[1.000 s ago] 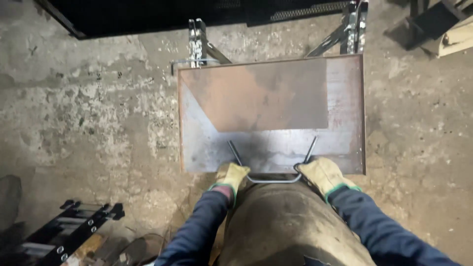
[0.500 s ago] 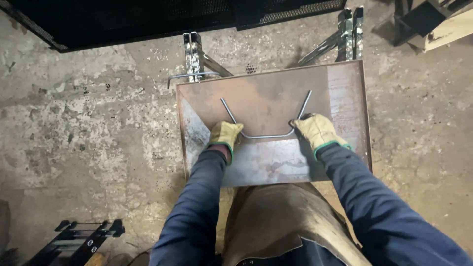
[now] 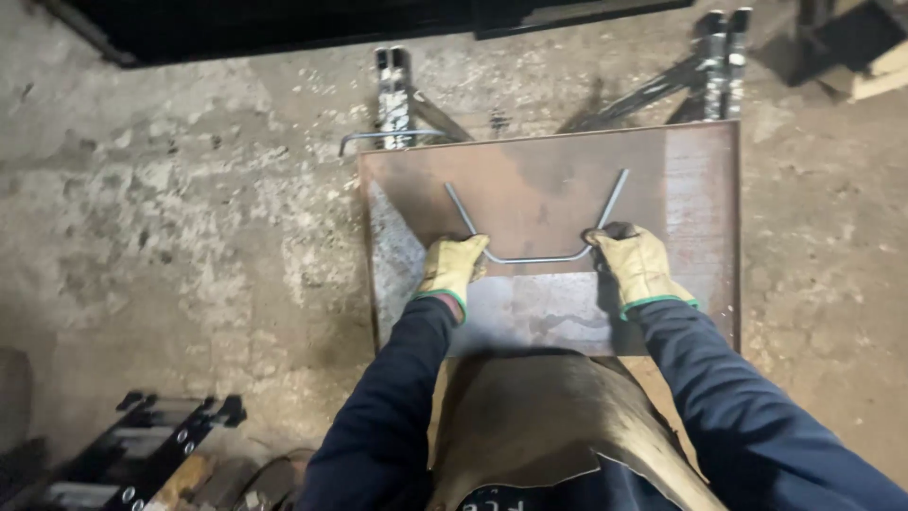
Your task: Bending a metal rod using a vice and hammer to match a template on a metal plate.
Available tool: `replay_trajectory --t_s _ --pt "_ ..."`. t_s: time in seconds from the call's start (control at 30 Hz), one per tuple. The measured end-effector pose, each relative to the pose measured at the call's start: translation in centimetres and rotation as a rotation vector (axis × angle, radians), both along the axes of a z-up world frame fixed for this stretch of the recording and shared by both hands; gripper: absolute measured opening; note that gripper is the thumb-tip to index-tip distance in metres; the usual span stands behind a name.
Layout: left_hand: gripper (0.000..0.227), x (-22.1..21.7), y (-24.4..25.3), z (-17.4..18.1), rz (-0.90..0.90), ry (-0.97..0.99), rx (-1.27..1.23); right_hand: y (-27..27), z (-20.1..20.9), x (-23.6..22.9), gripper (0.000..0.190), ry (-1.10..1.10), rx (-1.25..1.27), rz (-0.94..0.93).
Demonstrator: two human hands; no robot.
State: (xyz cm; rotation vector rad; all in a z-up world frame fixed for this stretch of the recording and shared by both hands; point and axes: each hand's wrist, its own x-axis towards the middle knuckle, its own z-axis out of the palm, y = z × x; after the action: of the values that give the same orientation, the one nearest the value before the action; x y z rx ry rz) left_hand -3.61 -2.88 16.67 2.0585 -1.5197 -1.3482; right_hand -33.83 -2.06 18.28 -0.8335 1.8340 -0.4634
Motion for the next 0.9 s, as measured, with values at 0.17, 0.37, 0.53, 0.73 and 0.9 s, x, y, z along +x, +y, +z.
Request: replay_trajectory --t_s 0.17,0.37,0.53,0.73,0.9 --pt "0.031 -0.4 0.0 0.9 0.46 0.318 0.352 0.0 -2.0 -0.8 0.034 0.302 -0.153 0.244" --pt "0.026 -0.6 0.2 0.8 0.534 0.41 0.337 -1.0 1.9 0.6 0.034 0.171 0.054 0.103" --pt "0.025 -0.6 0.2 0.4 0.552 0.402 0.345 -1.7 3.3 1.1 0.036 0.215 0.088 0.14" --pt "0.023 -1.0 0.2 0.9 0.627 0.478 0.334 -1.1 1.1 0.5 0.026 -0.023 0.056 -0.015" --pt "0.022 -0.8 0.0 1.6 0.622 0.454 0.353 -0.7 1.1 0.6 0.023 -0.098 -0.009 -0.093"
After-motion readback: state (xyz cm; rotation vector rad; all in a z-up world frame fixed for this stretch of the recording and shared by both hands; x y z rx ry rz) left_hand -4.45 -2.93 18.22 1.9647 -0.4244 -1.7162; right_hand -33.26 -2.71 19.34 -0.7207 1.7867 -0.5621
